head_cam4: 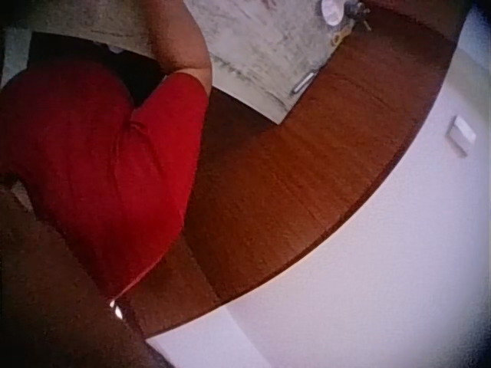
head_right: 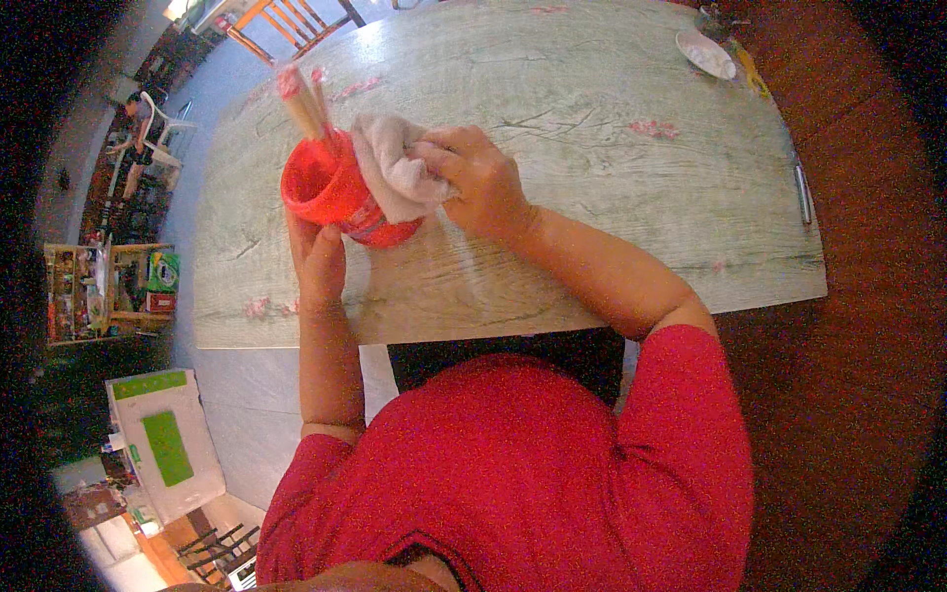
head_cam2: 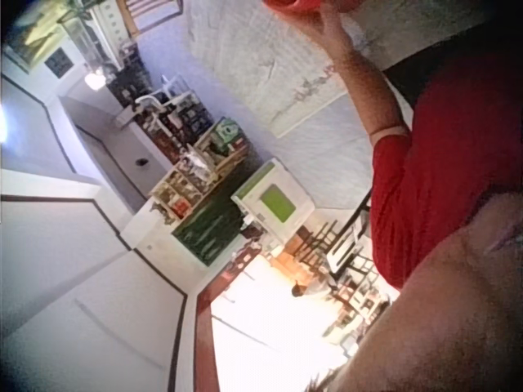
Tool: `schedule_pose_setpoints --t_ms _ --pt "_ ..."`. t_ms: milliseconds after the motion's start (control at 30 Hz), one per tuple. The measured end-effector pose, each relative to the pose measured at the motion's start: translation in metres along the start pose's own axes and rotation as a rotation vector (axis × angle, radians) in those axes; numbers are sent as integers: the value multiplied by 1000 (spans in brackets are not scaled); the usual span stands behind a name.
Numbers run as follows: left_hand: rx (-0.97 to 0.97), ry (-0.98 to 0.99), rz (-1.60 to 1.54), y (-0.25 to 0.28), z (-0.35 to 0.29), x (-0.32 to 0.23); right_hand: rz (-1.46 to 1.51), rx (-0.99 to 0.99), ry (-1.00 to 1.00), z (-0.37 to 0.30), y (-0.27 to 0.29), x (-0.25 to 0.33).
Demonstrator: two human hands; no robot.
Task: The person wipes down a tea dispenser and several dining tables with a cloth, and then carries a washbasin containing water and the cloth across the room.
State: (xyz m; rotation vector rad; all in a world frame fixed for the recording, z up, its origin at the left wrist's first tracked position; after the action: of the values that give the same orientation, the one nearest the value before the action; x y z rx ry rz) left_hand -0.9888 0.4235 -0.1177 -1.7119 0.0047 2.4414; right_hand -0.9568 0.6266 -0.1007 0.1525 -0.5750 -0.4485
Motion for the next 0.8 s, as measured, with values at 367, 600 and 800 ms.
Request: schedule_pose_setpoints --t_ms 367,600,800 --pt "80 -49 -28 -7 -3 -2 238 54 -103 1 -10 3" --pt "405 -20 9 -38 -21 10 261 213 -352 -2 -32 -33" --pt "-42 -79 161 0 -4 2 219 -3 -322 -1 -9 -22"
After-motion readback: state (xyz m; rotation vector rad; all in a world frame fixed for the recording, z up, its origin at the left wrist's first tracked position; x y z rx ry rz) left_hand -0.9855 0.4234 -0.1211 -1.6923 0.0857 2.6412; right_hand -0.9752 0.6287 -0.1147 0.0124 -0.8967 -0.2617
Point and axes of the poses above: each hand's wrist, its own z-axis towards the middle knuckle, its own y-axis out of the back of the hand, x = y × z, the point moved 9 cm from there along z, towards the middle knuckle, and after that the axes turned 4 degrees about z, right-handed, at the moved point
